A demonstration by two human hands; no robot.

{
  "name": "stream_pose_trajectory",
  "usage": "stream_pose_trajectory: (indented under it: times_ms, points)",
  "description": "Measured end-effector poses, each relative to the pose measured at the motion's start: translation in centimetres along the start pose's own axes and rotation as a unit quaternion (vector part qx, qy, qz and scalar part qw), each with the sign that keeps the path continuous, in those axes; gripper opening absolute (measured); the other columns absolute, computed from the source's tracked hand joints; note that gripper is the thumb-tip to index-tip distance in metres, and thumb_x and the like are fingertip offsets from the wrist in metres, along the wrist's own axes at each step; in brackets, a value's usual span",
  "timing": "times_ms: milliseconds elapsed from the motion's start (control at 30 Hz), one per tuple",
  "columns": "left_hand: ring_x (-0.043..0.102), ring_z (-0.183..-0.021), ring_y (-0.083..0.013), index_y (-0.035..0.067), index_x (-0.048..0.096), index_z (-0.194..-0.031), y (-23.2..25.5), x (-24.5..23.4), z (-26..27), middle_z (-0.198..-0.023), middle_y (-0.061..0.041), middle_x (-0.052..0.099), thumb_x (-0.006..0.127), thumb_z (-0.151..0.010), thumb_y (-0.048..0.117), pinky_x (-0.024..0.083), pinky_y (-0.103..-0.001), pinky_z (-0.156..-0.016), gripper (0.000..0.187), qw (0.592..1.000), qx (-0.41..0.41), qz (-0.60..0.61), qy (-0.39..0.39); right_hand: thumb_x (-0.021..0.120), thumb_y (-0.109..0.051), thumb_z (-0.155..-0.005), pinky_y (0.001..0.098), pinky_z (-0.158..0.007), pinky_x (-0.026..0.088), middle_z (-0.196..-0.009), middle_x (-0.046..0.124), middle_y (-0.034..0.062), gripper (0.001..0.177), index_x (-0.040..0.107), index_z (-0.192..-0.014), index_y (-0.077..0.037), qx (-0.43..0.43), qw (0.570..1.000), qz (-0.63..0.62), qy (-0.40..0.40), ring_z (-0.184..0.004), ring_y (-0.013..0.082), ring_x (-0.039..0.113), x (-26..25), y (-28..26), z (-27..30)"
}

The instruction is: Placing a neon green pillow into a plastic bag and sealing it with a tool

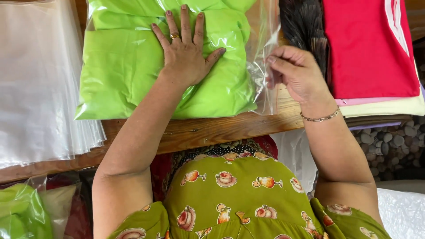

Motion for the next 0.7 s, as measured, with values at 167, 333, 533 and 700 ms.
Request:
stream_pose_trajectory:
  times_ms: [167, 333, 533, 700]
  points:
    - [-0.017, -0.138, -0.0401, 0.018, -0.012, -0.149, -0.4, -1.7, 1.3, -0.151, -0.015, -0.021, 0.006, -0.083, 0.072, -0.009, -0.065, -0.107, 0.087, 0.994, 0.023, 0.094, -0.059, 0.047, 0.011, -0.1, 0.0199, -0.057, 0.052, -0.07, 0.059, 0.0114, 0.013, 0.057, -0.093, 0.005, -0.2, 0.958, 0.196, -0.059, -0.059, 0.0152, 0.058, -0.4, -4.3, 4.2]
    - [-0.017, -0.137, -0.0413, 0.016, -0.007, -0.152, -0.3, -2.0, 2.4, -0.149, -0.016, -0.021, 0.01, -0.085, 0.074, -0.008, -0.065, -0.108, 0.09, 0.995, 0.041, 0.086, -0.024, 0.052, -0.01, -0.098, 0.0247, -0.068, 0.054, -0.076, 0.066, 0.0107, 0.013, 0.06, -0.094, 0.0, 0.022, 0.923, 0.383, 0.035, -0.071, 0.0166, 0.066, -0.9, -3.6, 3.8]
    - [-0.019, -0.132, -0.0411, 0.014, 0.004, -0.153, 2.0, -3.0, 3.6, -0.149, -0.018, -0.015, 0.014, -0.089, 0.07, -0.008, -0.067, -0.105, 0.086, 0.993, 0.089, 0.071, 0.032, 0.036, -0.04, -0.087, 0.0373, -0.069, 0.057, -0.092, 0.066, 0.0133, 0.05, 0.063, -0.103, 0.0, 0.029, 0.989, -0.087, 0.116, -0.081, 0.0238, 0.064, 0.8, -2.7, -0.7]
    - [0.022, -0.134, -0.0507, 0.012, 0.02, -0.146, 2.1, -2.9, -0.2, -0.148, -0.026, 0.025, 0.012, -0.089, 0.071, 0.0, -0.07, -0.1, 0.083, 0.983, 0.093, 0.085, 0.134, 0.055, -0.054, -0.056, 0.0463, -0.078, 0.057, -0.1, 0.067, 0.0278, 0.074, 0.065, -0.099, 0.006, 0.059, 0.943, -0.3, 0.128, -0.087, 0.0367, 0.068, 3.2, -4.0, -3.2]
Point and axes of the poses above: each hand's wrist, its own z-axis away from the middle knuckle, its own x-axis out of the palm, y = z × x, the point moved 1 cm from there along -z, towards the middle knuckle
